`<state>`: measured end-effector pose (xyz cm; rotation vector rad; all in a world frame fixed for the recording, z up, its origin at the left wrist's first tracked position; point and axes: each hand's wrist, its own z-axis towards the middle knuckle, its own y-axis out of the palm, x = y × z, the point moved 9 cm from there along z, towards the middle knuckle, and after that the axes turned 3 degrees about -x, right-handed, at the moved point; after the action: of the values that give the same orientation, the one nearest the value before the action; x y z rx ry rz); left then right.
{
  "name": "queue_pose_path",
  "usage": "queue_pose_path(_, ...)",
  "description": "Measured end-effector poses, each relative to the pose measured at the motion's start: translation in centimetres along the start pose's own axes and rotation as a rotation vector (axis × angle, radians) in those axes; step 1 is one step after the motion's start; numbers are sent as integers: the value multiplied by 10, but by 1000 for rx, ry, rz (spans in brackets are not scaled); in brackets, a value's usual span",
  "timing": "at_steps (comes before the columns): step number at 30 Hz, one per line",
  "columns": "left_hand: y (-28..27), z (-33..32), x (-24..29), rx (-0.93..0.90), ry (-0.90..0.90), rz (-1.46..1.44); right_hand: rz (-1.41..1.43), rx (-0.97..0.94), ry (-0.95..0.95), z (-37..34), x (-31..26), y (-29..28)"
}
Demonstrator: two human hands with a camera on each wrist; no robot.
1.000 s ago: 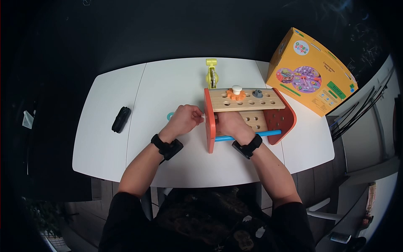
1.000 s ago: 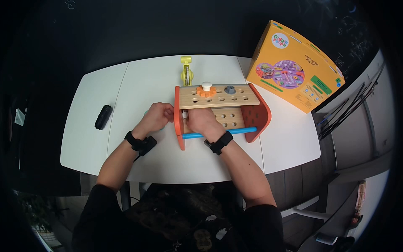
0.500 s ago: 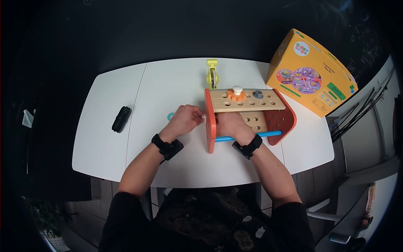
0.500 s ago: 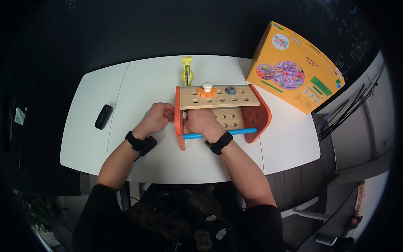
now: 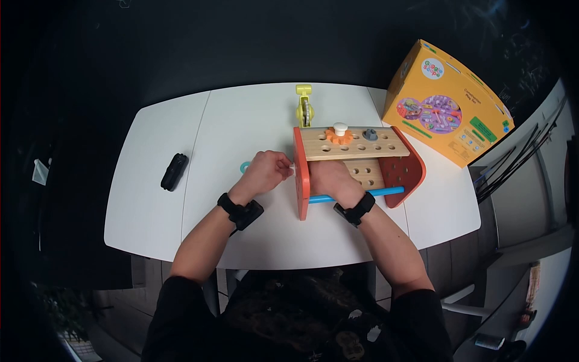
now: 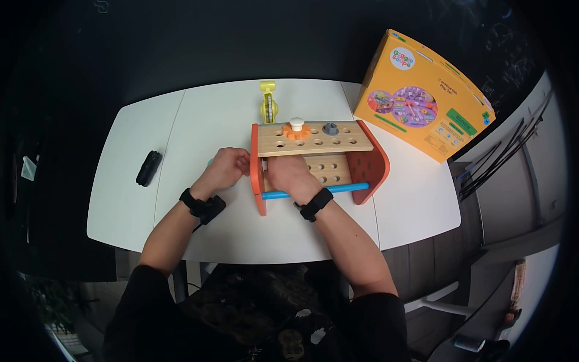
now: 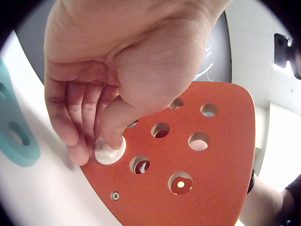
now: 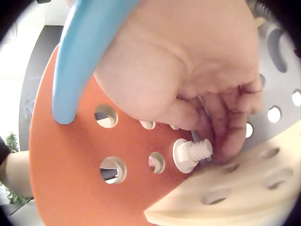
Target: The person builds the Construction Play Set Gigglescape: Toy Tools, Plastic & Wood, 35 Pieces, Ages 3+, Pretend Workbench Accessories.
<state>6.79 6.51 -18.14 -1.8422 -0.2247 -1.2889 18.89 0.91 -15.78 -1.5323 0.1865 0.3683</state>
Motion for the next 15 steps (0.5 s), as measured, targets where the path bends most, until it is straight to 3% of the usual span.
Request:
queue_pose_path(6, 0, 1, -1, -4, -1, -9, 115, -88, 1, -1, -6, -4)
queue_pose_path(15, -2, -4, 8, 10, -38, 22, 5, -179, 31, 2, -3, 7)
